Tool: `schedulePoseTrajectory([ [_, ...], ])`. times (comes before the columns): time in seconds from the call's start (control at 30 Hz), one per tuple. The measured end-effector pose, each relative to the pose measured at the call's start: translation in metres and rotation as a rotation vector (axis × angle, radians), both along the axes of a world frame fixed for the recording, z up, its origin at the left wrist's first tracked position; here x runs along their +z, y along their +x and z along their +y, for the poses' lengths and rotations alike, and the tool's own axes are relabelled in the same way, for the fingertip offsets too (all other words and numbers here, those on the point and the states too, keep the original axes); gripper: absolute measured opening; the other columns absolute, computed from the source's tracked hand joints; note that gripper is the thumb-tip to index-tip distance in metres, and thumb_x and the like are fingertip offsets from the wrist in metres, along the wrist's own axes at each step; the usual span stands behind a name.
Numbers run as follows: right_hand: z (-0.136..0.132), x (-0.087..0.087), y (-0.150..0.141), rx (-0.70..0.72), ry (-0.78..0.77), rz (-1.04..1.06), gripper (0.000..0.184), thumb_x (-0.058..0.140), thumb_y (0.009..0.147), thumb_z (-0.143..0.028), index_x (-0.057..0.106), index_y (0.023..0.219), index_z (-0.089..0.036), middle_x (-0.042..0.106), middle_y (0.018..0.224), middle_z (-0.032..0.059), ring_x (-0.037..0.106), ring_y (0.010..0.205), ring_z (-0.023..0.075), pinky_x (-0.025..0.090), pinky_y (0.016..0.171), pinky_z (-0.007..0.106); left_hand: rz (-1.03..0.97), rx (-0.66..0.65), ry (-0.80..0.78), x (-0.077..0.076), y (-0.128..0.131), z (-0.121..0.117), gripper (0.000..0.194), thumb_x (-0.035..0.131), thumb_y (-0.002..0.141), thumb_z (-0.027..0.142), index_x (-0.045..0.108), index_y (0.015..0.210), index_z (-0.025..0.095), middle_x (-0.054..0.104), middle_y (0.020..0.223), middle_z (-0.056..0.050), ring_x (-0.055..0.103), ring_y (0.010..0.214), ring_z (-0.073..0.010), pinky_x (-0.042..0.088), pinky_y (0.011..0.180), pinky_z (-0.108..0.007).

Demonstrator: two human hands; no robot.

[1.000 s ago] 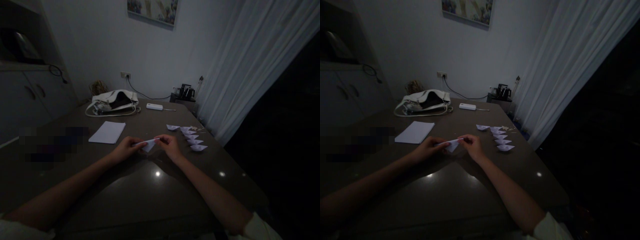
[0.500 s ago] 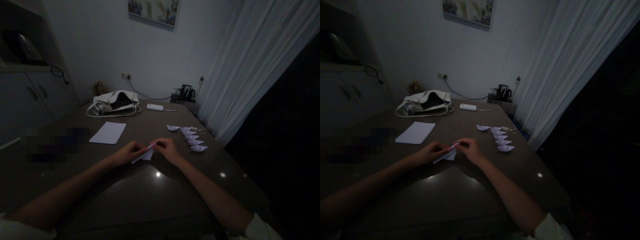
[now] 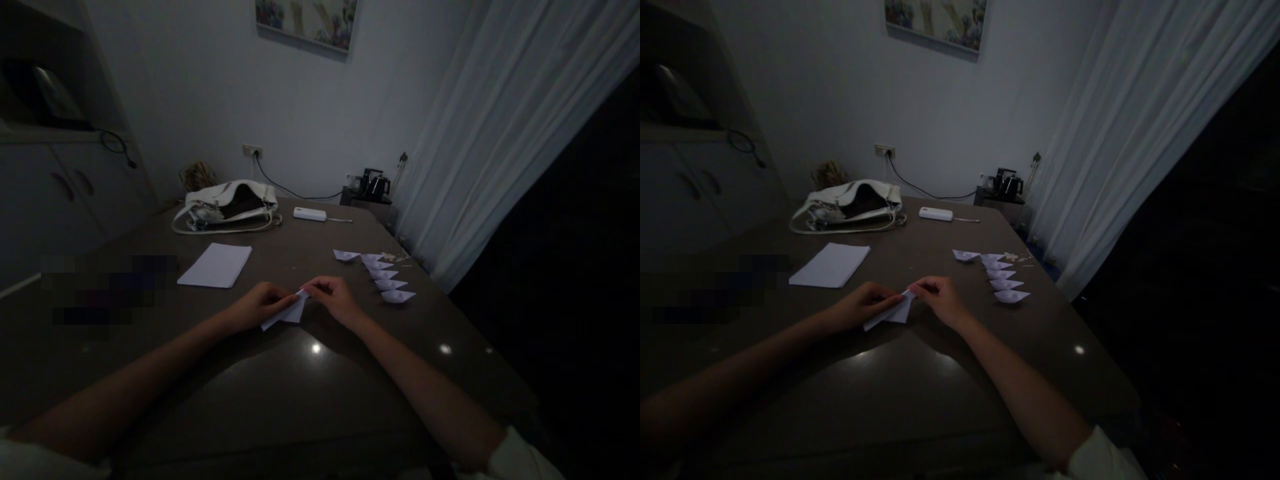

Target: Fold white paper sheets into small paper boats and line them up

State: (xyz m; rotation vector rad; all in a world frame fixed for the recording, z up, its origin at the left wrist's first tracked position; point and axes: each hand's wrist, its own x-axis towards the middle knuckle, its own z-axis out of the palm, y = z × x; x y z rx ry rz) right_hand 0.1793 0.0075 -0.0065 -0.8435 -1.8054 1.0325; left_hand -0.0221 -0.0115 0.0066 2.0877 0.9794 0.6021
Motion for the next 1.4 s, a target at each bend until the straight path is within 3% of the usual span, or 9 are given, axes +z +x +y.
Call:
schedulePoseTrajectory([
  [0.2, -0.009, 0.003, -0.005, 0.043, 0.049, -0.019, 0.019, 0.06, 0.079, -0.034, 0.07, 0.077, -0.017, 0.069, 0.074, 0.0028, 0.063, 0.07, 0.0137, 0.048, 0.067, 0.025, -0.036, -0.005, -0.009, -0.001, 0.003, -0.002, 0.049, 0.043, 0.086, 0.051, 0.056, 0.059, 0.013, 0.039, 0.051, 0.004, 0.035, 0.047, -0.0082, 0.027, 0.043, -0.019],
  [0.5, -0.012, 0.004, -0.008, 0.045, 0.047, -0.001, 0.018, 0.06, 0.079, -0.032, 0.07, 0.074, -0.018, 0.07, 0.072, 0.003, 0.064, 0.069, 0.0143, 0.048, 0.066, 0.026, -0.033, 0.017, 0.12, 0.001, 0.005, -0.004, 0.05, 0.045, 0.084, 0.052, 0.058, 0.057, 0.013, 0.04, 0.048, 0.003, 0.034, 0.047, -0.0081, 0.026, 0.043, -0.019],
  [0.7, -0.009, 0.006, -0.005, -0.004, 0.039, 0.042, 0.018, 0.062, 0.078, -0.033, 0.07, 0.073, -0.018, 0.07, 0.074, 0.0027, 0.064, 0.071, 0.0148, 0.049, 0.069, 0.027, -0.032, -0.004, 0.0, -0.001, 0.004, -0.003, 0.053, 0.038, 0.087, 0.054, 0.053, 0.057, 0.013, 0.036, 0.048, 0.004, 0.032, 0.045, -0.0075, 0.023, 0.039, -0.018],
  [0.83, -0.007, 0.007, -0.004, -0.036, 0.047, 0.05, 0.018, 0.062, 0.078, -0.033, 0.069, 0.074, -0.017, 0.07, 0.076, 0.0036, 0.064, 0.074, 0.0154, 0.048, 0.07, 0.027, -0.04, -0.02, 0.022, -0.002, 0.004, -0.002, 0.051, 0.041, 0.087, 0.053, 0.055, 0.059, 0.013, 0.038, 0.05, 0.004, 0.032, 0.046, -0.0075, 0.022, 0.038, -0.017],
  [1.07, -0.001, 0.006, 0.001, -0.156, 0.101, 0.082, 0.017, 0.06, 0.079, -0.031, 0.068, 0.074, -0.017, 0.069, 0.074, 0.0034, 0.062, 0.072, 0.0154, 0.047, 0.066, 0.026, -0.066, -0.013, -0.127, 0.001, 0.002, -0.001, 0.055, 0.038, 0.087, 0.055, 0.069, 0.079, 0.01, 0.057, 0.058, -0.002, 0.044, 0.049, -0.0103, 0.03, 0.043, -0.018],
  [1.27, 0.0, 0.007, 0.003, -0.17, 0.103, 0.101, 0.017, 0.061, 0.078, -0.032, 0.068, 0.073, -0.017, 0.068, 0.072, 0.0036, 0.061, 0.069, 0.0158, 0.046, 0.063, 0.025, -0.026, 0.03, -0.025, 0.0, 0.0, 0.003, 0.051, 0.043, 0.087, 0.052, 0.068, 0.071, 0.01, 0.057, 0.057, -0.001, 0.042, 0.049, -0.0093, 0.029, 0.044, -0.018],
  [1.4, 0.0, 0.006, 0.002, -0.193, 0.108, 0.106, 0.017, 0.061, 0.078, -0.031, 0.068, 0.074, -0.016, 0.068, 0.073, 0.0042, 0.061, 0.069, 0.0161, 0.046, 0.063, 0.026, 0.012, 0.043, 0.063, -0.002, -0.002, 0.004, 0.049, 0.044, 0.087, 0.05, 0.069, 0.075, 0.01, 0.062, 0.061, -0.002, 0.049, 0.054, -0.011, 0.034, 0.051, -0.019],
])
